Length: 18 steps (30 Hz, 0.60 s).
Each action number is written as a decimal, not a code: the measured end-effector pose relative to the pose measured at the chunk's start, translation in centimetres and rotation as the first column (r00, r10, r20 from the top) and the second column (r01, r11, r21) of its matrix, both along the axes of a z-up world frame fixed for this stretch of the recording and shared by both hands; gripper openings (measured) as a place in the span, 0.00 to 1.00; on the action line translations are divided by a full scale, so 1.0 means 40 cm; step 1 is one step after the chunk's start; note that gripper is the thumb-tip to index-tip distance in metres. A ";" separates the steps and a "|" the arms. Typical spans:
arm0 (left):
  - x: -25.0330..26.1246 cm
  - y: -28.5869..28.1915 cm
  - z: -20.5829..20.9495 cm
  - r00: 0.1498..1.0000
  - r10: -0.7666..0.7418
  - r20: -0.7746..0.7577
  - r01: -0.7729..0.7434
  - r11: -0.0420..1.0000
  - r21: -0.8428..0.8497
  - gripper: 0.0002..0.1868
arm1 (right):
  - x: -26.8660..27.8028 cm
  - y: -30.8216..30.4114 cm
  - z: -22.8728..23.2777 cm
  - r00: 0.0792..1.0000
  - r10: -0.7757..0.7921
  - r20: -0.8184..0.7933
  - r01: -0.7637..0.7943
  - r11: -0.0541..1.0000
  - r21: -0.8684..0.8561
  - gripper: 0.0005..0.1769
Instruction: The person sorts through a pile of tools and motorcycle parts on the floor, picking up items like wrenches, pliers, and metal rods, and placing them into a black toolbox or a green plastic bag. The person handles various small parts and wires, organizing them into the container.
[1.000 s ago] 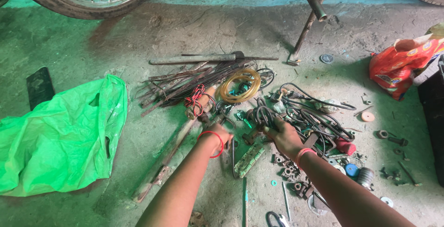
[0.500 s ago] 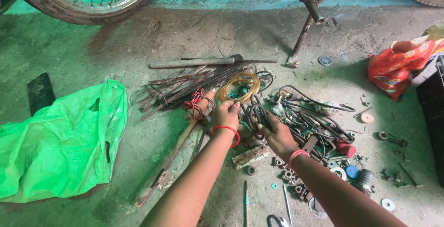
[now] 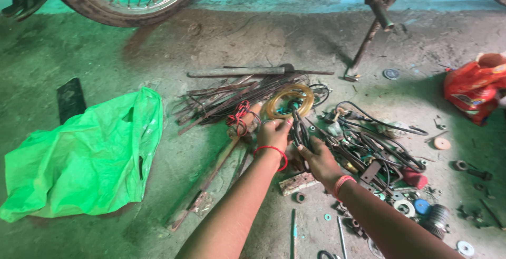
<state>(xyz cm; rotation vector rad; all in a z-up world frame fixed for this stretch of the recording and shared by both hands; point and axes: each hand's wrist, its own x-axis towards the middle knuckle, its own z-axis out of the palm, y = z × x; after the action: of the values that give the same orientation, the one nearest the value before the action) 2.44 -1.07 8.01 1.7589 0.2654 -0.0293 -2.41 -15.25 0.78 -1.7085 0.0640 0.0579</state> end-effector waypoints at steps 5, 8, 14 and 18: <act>0.028 0.137 -0.012 0.985 0.110 0.133 -0.113 0.993 0.017 0.26 | -0.013 0.100 0.055 0.984 0.087 -0.154 -0.048 0.970 0.239 0.18; 0.013 0.288 -0.010 0.890 0.145 0.433 -0.383 0.754 0.534 0.29 | -0.024 0.149 0.104 0.973 0.111 -0.203 -0.082 0.986 0.147 0.11; -0.067 0.591 0.010 0.796 0.298 0.527 -0.605 0.383 0.698 0.14 | -0.028 0.222 0.135 0.978 0.122 -0.169 -0.120 0.993 0.017 0.10; -0.122 0.728 0.010 0.818 0.520 0.244 -0.390 0.190 0.901 0.15 | -0.021 0.271 0.114 0.986 0.128 -0.102 -0.110 0.980 0.166 0.09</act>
<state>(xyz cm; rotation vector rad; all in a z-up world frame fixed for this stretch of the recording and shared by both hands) -2.44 28.05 8.41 2.7746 1.0969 0.6012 -3.24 -4.42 5.34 -1.5459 0.0392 0.2427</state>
